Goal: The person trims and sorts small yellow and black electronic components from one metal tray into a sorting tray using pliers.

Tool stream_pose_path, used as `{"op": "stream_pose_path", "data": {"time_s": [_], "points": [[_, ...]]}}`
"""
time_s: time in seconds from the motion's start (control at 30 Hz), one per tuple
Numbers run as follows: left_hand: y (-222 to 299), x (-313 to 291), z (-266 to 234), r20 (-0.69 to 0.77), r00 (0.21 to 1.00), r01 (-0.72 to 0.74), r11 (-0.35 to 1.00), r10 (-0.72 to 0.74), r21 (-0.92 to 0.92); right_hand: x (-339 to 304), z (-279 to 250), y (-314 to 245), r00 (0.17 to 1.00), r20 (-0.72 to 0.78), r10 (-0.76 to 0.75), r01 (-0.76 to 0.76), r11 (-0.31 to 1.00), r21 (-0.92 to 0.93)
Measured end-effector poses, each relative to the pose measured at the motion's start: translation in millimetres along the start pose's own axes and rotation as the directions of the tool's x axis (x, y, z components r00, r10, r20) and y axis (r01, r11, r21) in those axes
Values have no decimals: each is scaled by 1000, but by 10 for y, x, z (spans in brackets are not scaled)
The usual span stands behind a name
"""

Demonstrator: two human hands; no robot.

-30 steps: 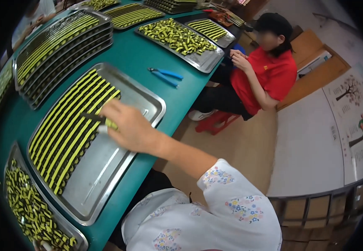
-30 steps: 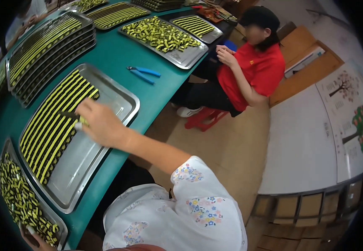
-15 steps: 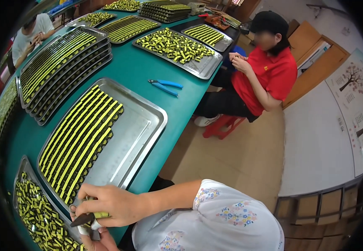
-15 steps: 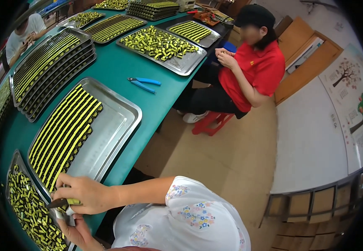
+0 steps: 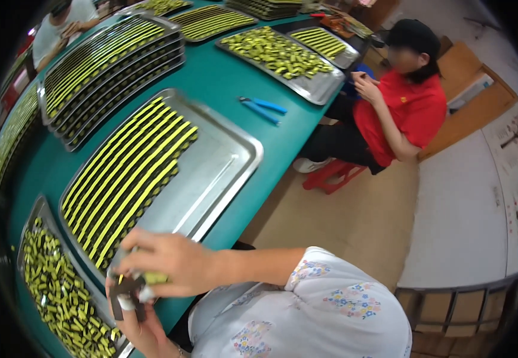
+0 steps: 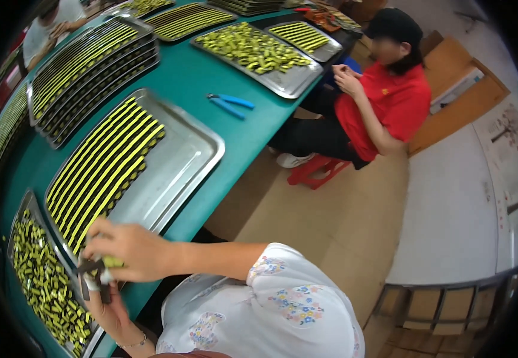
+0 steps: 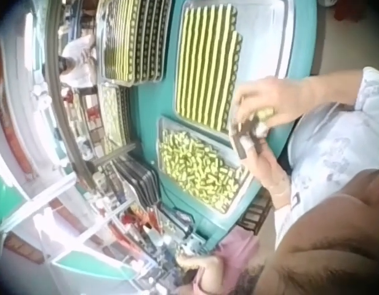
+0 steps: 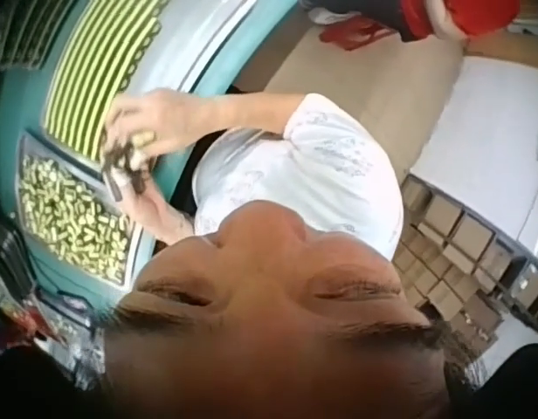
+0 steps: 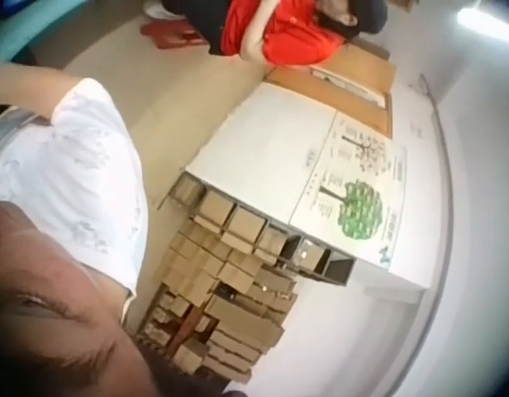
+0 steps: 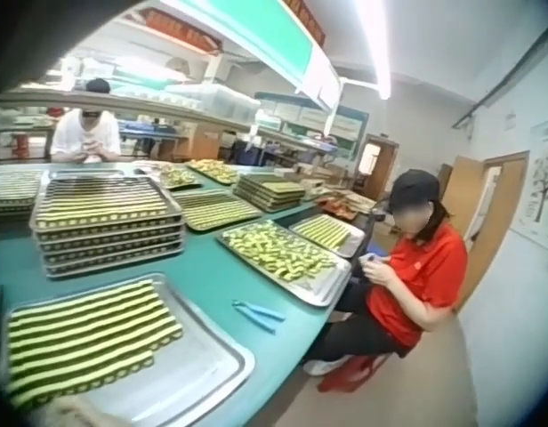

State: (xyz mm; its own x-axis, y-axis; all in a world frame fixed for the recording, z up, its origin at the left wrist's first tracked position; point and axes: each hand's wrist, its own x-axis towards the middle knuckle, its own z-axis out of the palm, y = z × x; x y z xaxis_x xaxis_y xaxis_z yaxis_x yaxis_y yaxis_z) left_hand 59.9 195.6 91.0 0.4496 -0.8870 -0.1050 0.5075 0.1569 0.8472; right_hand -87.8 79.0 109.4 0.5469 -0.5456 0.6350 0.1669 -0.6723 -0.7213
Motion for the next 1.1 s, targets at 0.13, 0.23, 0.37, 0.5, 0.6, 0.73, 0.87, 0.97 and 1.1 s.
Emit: {"op": "stream_pose_path", "data": {"time_s": [0.13, 0.23, 0.37, 0.5, 0.6, 0.73, 0.87, 0.97, 1.1], "points": [[42, 91, 107, 75, 997, -15, 997, 20, -69, -113, -231, 92, 986, -39, 160, -162, 986, -44], [45, 122, 10, 122, 991, -33, 994, 46, -106, -138, -186, 166, 977, 16, 213, -211, 974, -77], [34, 141, 25, 101, 994, -39, 992, 51, -117, -118, -130, 144, 961, 122, 249, -229, 961, -157], [44, 130, 151, -3, 997, -74, 996, 74, -50, -117, -143, 95, 944, 173, 282, -247, 949, -198], [33, 135, 159, -5, 998, -62, 996, 61, -57, -139, -130, 83, 968, 69, 241, -227, 958, -175], [6, 124, 195, -20, 999, -47, 998, 46, -45, -81, -173, 49, 991, 27, 129, -125, 987, -101], [-6, 97, 176, -72, 995, -64, 998, 63, -11, -126, -142, 38, 995, 52, 84, -78, 990, -115], [-21, 75, 228, -102, 991, -80, 996, 84, 42, -170, -164, 12, 994, 63, 88, -74, 978, -196], [-1, 70, 233, -67, 993, -90, 991, 97, 102, -178, -152, 16, 992, 63, 109, -90, 965, -245]]}}
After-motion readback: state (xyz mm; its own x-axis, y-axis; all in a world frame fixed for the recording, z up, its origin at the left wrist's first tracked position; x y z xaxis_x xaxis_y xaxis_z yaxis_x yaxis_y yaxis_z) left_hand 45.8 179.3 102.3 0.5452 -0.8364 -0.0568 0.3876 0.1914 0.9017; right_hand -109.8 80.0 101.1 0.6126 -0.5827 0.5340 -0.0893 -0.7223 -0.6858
